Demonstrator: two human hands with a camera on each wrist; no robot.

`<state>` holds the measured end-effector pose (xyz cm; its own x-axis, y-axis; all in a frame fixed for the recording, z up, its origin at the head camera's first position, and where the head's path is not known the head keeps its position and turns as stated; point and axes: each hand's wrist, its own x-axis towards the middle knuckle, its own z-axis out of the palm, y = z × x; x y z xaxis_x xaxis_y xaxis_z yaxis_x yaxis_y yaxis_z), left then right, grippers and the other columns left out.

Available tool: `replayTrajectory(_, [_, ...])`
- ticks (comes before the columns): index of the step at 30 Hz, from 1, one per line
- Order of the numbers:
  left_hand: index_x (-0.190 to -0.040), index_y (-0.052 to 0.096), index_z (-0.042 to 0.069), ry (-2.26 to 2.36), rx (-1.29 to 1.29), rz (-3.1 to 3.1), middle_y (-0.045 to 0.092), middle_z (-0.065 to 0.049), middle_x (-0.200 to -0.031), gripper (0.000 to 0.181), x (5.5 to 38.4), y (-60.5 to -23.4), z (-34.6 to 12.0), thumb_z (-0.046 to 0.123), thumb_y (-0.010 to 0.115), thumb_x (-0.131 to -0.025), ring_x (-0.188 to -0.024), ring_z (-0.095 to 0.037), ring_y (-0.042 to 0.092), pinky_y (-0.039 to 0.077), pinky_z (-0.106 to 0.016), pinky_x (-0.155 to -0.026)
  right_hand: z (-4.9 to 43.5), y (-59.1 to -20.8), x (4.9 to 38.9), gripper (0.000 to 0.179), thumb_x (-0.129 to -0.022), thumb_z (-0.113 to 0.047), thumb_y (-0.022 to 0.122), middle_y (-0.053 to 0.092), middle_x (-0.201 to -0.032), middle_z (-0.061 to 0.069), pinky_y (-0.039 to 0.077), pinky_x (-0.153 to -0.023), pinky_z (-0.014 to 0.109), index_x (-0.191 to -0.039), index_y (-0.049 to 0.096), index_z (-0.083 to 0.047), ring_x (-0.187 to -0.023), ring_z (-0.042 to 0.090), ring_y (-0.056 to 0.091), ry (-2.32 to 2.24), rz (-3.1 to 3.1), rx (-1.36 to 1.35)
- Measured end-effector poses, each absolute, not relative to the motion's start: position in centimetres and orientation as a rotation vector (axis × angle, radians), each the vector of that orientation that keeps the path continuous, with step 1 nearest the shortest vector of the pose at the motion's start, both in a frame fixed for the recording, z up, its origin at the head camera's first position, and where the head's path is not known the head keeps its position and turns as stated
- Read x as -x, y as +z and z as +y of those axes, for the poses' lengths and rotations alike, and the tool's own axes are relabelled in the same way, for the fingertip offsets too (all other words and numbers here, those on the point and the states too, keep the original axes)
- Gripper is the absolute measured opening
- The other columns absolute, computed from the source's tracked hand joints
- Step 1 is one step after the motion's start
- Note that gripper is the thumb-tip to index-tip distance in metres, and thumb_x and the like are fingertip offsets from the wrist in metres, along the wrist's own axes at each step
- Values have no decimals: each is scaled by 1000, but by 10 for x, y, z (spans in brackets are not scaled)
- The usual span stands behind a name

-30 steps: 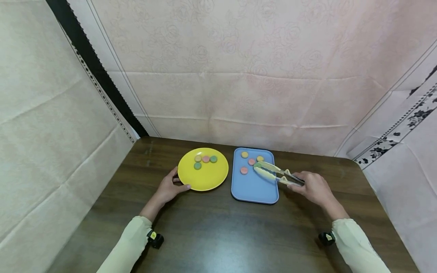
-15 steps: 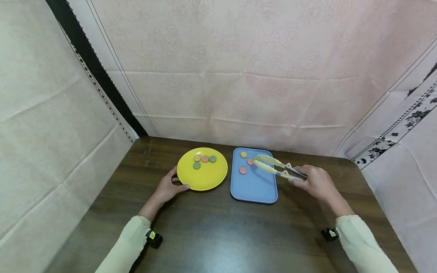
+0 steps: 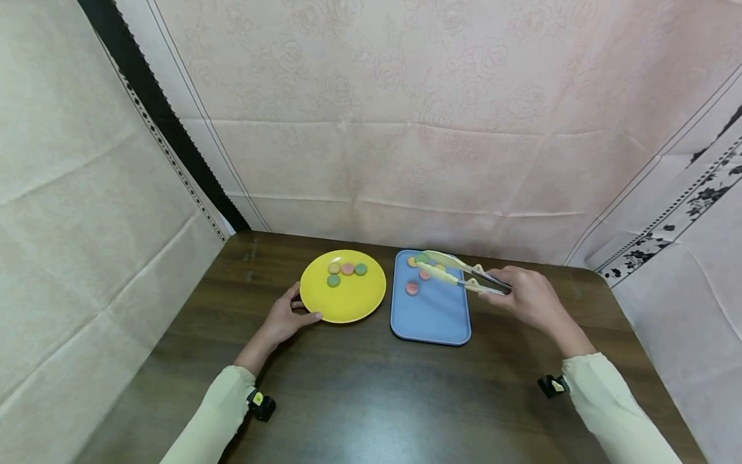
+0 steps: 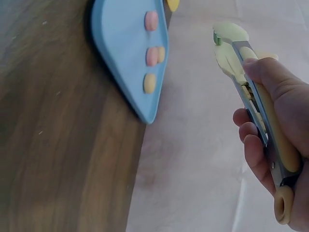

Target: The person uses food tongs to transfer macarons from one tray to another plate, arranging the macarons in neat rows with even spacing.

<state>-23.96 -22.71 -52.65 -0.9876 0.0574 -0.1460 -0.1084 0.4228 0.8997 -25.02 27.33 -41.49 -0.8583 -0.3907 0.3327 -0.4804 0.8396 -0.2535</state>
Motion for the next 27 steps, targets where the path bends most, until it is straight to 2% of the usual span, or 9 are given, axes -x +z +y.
replayTrajectory(7, [-164, 13, 5, 1620, 54, 2502, 32, -18, -162, 107, 241, -528, -227, 25, 84, -87, -132, -36, 51, 55, -32, -85, 252, -409, 261, 47, -86, -33, 84, 76, -103, 14, 54, -71, 48, -119, 75, -1, -83, 26, 68, 480, -2731, -724])
replayTrajectory(15, [-164, 15, 6, 1632, 51, 2502, 33, -17, -161, 104, 241, -527, -228, 23, 83, -88, -132, -35, 51, 55, -32, -85, 226, -410, 272, 51, -85, -33, 85, 75, -111, 17, 56, -79, 50, -122, 74, 1, -93, 30, 70, 528, -2741, -786])
replayTrajectory(20, [-164, 15, 7, 1629, 49, 2507, 34, -17, -160, 104, 240, -526, -228, 23, 84, -88, -132, -35, 51, 55, -33, -86, 209, -413, 278, 53, -85, -36, 84, 75, -107, 14, 56, -74, 46, -124, 74, -1, -85, 24, 68, 502, -2743, -844])
replayTrajectory(24, [-164, 15, 6, 1631, 48, 2505, 34, -17, -160, 104, 240, -527, -227, 24, 84, -87, -132, -34, 51, 55, -33, -87, 194, -417, 284, 49, -85, -35, 84, 76, -108, 11, 56, -78, 46, -122, 75, -4, -90, 24, 70, 499, -2737, -894])
replayTrajectory(27, [-164, 15, 6, 1631, 56, 2501, 34, -17, -160, 105, 241, -527, -228, 24, 84, -87, -132, -34, 51, 55, -33, -87, 183, -422, 288, 40, -86, -37, 83, 77, -101, 4, 55, -72, 43, -115, 78, -9, -83, 21, 67, 521, -2728, -928])
